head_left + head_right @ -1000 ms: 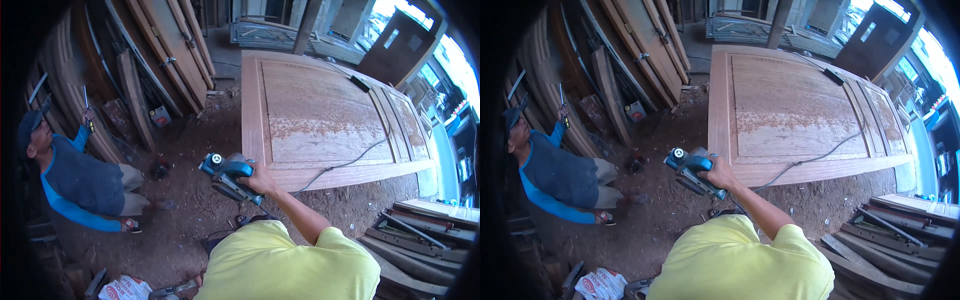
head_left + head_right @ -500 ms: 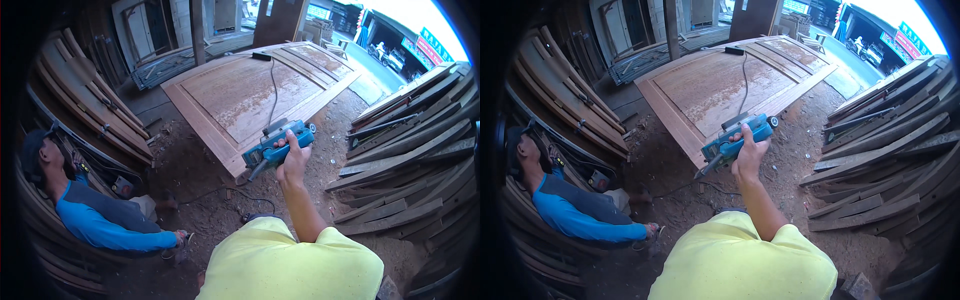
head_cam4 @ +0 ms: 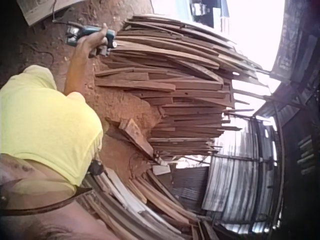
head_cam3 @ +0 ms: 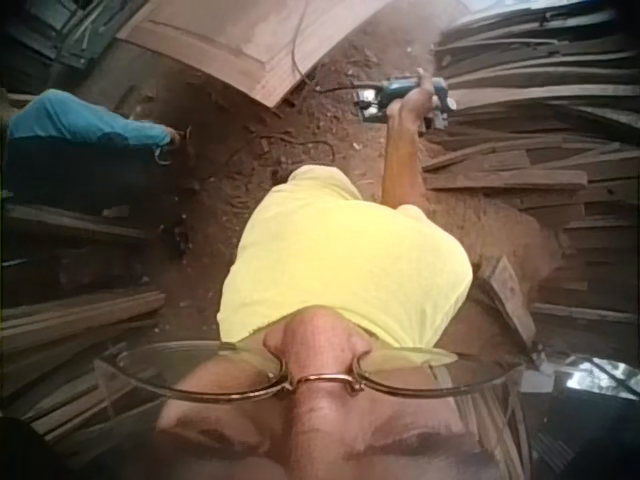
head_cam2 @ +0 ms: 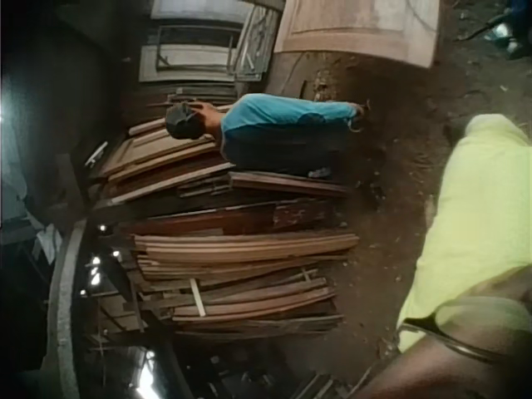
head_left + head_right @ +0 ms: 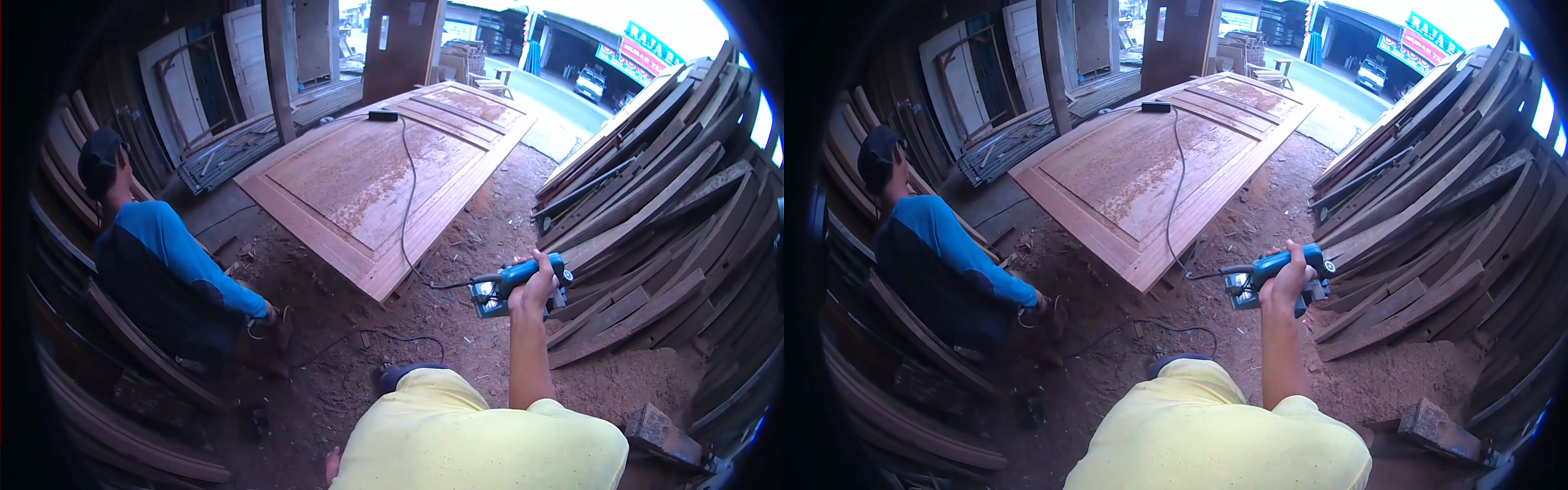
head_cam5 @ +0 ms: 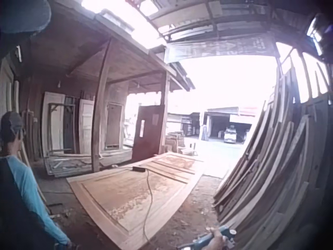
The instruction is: The person uses an electric power sander to smooth the surface and edges of a large wooden door, moving the tool in long strokes across the wood and occasionally checking the surface by hand.
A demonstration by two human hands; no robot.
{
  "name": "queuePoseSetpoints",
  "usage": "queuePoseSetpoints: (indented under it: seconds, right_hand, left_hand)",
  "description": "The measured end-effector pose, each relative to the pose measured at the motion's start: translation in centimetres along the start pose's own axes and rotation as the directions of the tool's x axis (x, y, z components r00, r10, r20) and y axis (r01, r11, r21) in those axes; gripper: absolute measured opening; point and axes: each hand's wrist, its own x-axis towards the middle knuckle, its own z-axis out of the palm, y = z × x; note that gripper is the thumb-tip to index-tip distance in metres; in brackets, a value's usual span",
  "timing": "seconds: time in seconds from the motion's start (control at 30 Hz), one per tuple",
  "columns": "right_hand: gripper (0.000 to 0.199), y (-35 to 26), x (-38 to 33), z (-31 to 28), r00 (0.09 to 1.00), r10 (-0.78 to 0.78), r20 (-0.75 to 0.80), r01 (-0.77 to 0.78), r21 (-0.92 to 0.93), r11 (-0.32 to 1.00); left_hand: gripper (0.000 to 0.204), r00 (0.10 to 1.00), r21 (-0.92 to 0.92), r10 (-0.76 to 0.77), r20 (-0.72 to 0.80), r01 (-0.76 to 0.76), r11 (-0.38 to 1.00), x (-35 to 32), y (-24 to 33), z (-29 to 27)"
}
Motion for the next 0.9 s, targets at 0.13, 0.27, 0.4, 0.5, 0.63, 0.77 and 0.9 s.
queuePoseSetpoints:
  seconds: [0.13, 0.27, 0.4, 0.5, 0.63, 0.77, 0.9]
  right_hand:
    - [0.023, 1.2, -0.8, 1.8, 0.999, 0.033, 0.036, -0.034, 0.023, 0.999]
    - [0.026, 4.6, -1.8, 6.0, 0.986, 0.083, 0.145, -0.096, 0.086, 0.992]
    - [0.027, 9.7, -2.3, 11.8, 0.955, 0.138, 0.262, -0.160, 0.067, 0.985]
    - [0.030, 14.5, -2.8, 17.3, 0.923, 0.226, 0.312, -0.254, 0.053, 0.966]
    - [0.028, 20.7, -3.1, 23.5, 0.874, 0.273, 0.401, -0.310, 0.030, 0.950]
    - [0.030, 25.3, -3.9, 27.6, 0.810, 0.418, 0.412, -0.421, -0.088, 0.903]
    - [0.029, 29.1, -5.9, 31.4, 0.752, 0.484, 0.448, -0.459, -0.171, 0.872]
  left_hand:
    - [0.036, 0.999, -0.275, 0.031, 0.034, -0.021, 0.961, 5.0, 6.0, -0.8]
    - [0.040, 0.992, -0.361, 0.124, 0.039, -0.102, 0.927, 9.0, 12.8, -2.2]
    - [0.044, 0.988, -0.396, 0.142, 0.061, -0.107, 0.912, 11.2, 17.9, -4.6]
    - [0.045, 0.998, -0.454, 0.021, 0.058, 0.008, 0.891, 11.6, 20.2, -7.1]
    - [0.046, 0.995, -0.510, 0.101, 0.023, -0.075, 0.857, 13.8, 24.0, -10.7]
    - [0.047, 0.995, -0.467, 0.082, -0.052, -0.097, 0.879, 16.9, 27.5, -14.4]
    - [0.048, 0.992, -0.453, 0.066, -0.104, -0.107, 0.885, 21.5, 31.0, -18.3]
